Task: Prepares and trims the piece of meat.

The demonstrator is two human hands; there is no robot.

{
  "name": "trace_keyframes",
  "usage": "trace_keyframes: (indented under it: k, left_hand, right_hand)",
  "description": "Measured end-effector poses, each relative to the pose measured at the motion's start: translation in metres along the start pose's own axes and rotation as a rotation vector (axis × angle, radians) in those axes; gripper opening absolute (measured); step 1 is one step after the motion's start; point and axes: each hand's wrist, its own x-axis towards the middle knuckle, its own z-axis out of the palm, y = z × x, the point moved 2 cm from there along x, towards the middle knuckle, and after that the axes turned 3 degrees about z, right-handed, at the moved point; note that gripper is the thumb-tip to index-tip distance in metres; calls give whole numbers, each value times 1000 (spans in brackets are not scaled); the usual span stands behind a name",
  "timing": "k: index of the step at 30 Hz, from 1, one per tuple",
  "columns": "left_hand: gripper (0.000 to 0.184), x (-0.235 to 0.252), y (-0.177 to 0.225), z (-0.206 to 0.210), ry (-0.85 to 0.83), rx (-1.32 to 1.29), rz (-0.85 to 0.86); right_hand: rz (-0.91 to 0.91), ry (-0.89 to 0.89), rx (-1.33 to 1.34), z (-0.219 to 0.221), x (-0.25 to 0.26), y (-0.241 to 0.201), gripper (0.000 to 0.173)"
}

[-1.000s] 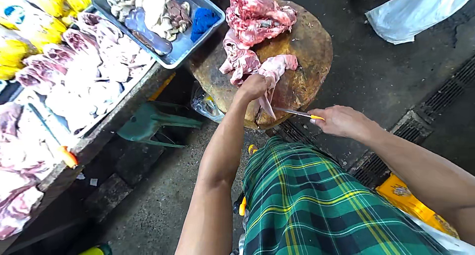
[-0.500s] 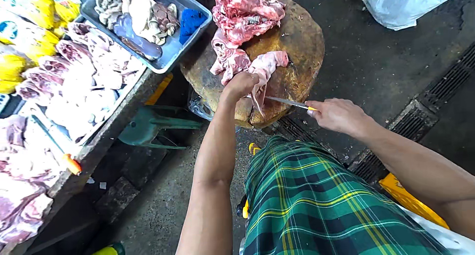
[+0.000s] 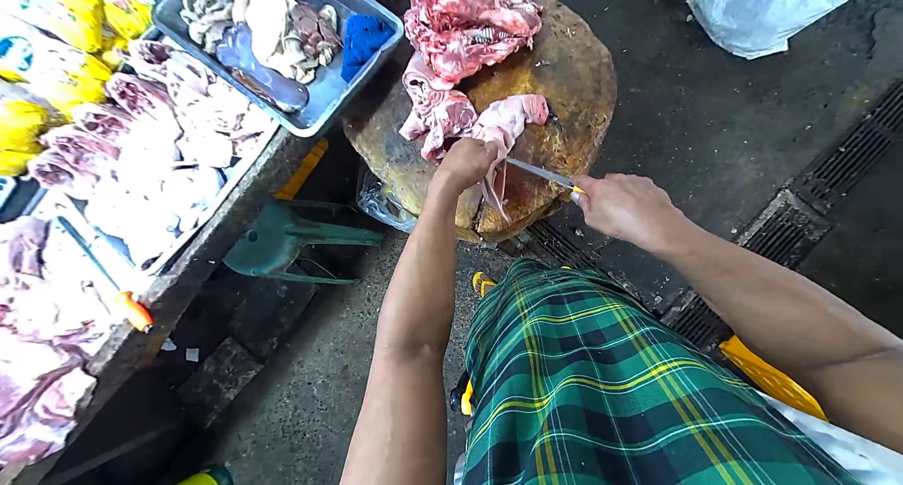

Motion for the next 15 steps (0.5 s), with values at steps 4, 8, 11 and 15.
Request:
trace_keyframes:
  k: [4,8,11,15]
  left_hand:
    - [48,0,3,8,4,102,71]
    - [48,3,5,4,0,66,73]
    - [48,5,2,-3,-13,6,20]
    - [45,-2,2,-5,-13,-50,-20]
  right_hand:
    - [-38,-118,-46,-5,-11,-11,36]
    - [-100,-142,-44,-1,-22,7,35]
    - [-44,-53,-3,-3,-26,26,36]
    - [-33,11,21,8,-5,15,41]
